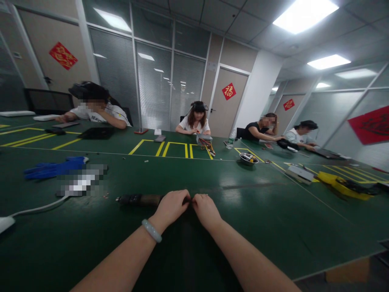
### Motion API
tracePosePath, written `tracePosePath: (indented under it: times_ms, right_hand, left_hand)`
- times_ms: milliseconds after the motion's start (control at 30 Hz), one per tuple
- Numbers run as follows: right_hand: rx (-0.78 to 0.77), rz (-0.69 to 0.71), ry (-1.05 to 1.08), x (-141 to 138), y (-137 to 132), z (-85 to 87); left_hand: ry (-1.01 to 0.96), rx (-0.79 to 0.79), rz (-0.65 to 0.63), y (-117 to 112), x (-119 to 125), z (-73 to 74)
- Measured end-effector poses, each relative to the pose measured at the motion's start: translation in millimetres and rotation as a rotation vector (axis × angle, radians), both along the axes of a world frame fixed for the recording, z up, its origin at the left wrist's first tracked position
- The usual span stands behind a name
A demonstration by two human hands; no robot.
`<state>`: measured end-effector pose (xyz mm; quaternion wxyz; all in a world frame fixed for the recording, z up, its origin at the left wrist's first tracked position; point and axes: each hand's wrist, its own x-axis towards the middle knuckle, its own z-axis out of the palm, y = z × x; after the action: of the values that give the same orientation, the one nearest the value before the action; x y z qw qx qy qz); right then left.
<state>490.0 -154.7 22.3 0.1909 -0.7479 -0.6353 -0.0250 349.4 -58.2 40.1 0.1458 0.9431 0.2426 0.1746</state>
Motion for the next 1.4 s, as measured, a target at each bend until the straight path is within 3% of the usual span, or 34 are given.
tracePosePath:
  times_ms: [600,933,1267,1400]
  right_hand:
    - [0.062,-0.054,0.402,7,-5,-0.4]
    - [0.107,0.035,0.081,4,0,-3.1]
    - [-0.034,0.089,-0.364,0,6,-1.4]
    - [0.045,0.115,-0.415,4,9,-3.1]
  left_hand:
    - [0.008,-0.024,-0.027,4,-2,-3.6]
    - [0.023,-0.012,-0.018,3,0,-2.9]
    - [0.015,0.014,-0.030,7,1,-7.8]
    - [0.018,0.049,-0.016,6,1,-7.8]
